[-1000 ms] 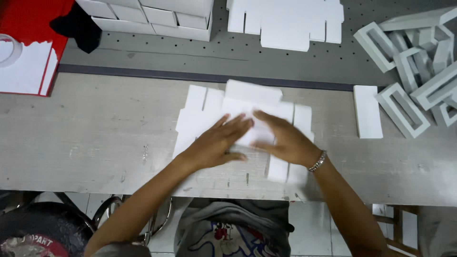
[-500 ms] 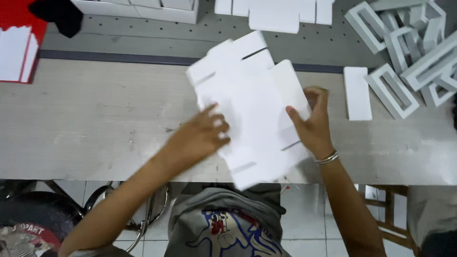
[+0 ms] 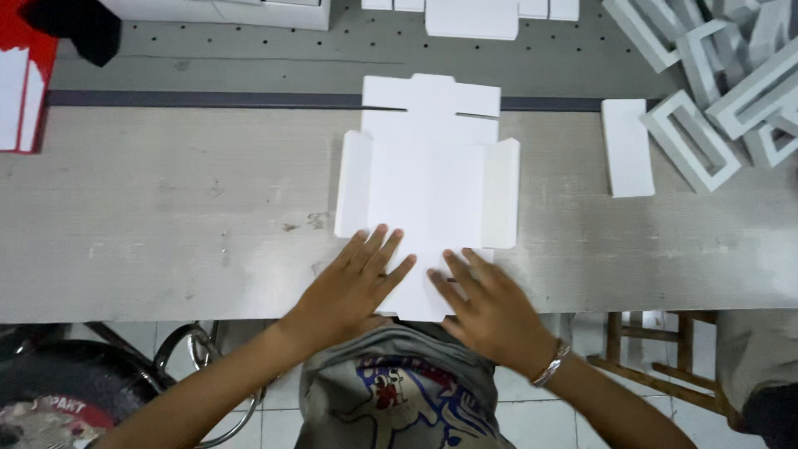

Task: The person folds flat white cardboard pieces into small rectangular boxes by hand. They fold the side flaps, tuck the tabs into slots, and then place a separate white lid onto each assembled box.

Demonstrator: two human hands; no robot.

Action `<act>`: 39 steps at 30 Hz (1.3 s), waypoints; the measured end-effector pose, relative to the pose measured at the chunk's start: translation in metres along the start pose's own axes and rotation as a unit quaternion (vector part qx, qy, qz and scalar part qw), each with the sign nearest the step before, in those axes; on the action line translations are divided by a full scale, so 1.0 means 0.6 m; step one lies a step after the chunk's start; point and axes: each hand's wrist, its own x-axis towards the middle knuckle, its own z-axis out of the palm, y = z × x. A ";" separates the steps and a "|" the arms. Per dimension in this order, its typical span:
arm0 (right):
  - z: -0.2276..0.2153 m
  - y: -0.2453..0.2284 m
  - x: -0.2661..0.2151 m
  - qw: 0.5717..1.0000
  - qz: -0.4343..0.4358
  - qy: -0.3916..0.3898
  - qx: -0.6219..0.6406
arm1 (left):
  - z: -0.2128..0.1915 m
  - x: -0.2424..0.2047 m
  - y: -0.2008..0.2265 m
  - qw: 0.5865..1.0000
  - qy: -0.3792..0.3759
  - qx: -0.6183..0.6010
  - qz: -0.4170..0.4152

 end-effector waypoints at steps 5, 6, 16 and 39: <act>-0.098 0.033 0.059 0.985 0.061 -0.075 0.141 | -0.021 -0.003 -0.031 0.995 0.050 -0.081 0.010; -0.107 0.038 0.068 0.979 0.069 -0.105 0.160 | -0.022 -0.003 -0.045 0.991 0.087 -0.103 0.020; -0.090 0.167 0.180 0.882 0.279 -0.137 0.356 | -0.099 0.059 -0.122 0.917 0.175 -0.338 -0.116; 0.020 0.028 0.082 0.994 0.086 0.026 0.069 | 0.004 0.055 -0.019 0.998 0.022 -0.049 -0.028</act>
